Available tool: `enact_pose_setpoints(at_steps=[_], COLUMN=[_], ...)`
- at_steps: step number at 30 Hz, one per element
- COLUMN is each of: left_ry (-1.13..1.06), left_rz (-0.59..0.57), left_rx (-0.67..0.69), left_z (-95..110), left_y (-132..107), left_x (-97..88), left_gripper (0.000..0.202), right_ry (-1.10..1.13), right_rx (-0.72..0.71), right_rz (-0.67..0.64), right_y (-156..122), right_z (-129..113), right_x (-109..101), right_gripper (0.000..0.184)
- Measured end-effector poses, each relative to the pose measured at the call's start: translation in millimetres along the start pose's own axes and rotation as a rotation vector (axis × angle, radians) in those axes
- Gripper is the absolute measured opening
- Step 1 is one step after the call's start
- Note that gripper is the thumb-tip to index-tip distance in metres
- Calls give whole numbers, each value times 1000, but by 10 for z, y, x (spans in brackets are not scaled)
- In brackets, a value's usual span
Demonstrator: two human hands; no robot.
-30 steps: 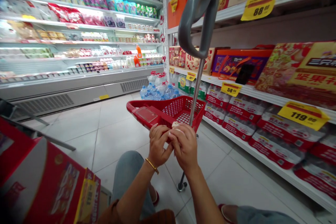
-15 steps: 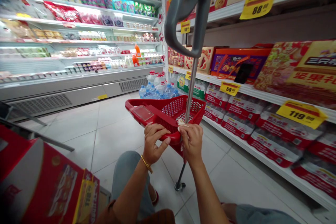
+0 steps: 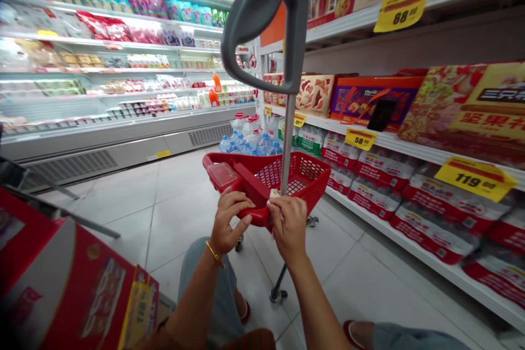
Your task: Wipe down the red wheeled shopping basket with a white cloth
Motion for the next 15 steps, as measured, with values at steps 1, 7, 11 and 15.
enact_pose_setpoints(at_steps=[1, 7, 11, 15], left_ry=[17, 175, 180, 155], left_rz=[6, -40, -107, -98], left_rx=[11, 142, 174, 149], left_z=[14, 160, 194, 227], left_y=[0, 27, 44, 44], left_x=[-6, 37, 37, 41], left_gripper=[23, 55, 55, 36], right_ry=[-2, 94, 218, 301], right_rx=[9, 96, 143, 183], right_rz=[-4, -39, -131, -141], right_y=[6, 5, -36, -25], right_z=[-21, -152, -216, -246], right_x=[10, 81, 71, -8], right_gripper=[14, 36, 63, 66])
Point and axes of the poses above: each hand's wrist, its own y-axis towards the middle knuckle, its own x-axis out of the palm, z = x × y, the point moved 2 cm from there along y, towards the middle knuckle, and after that the axes turned 13 degrees about z, right-handed, at the moved point
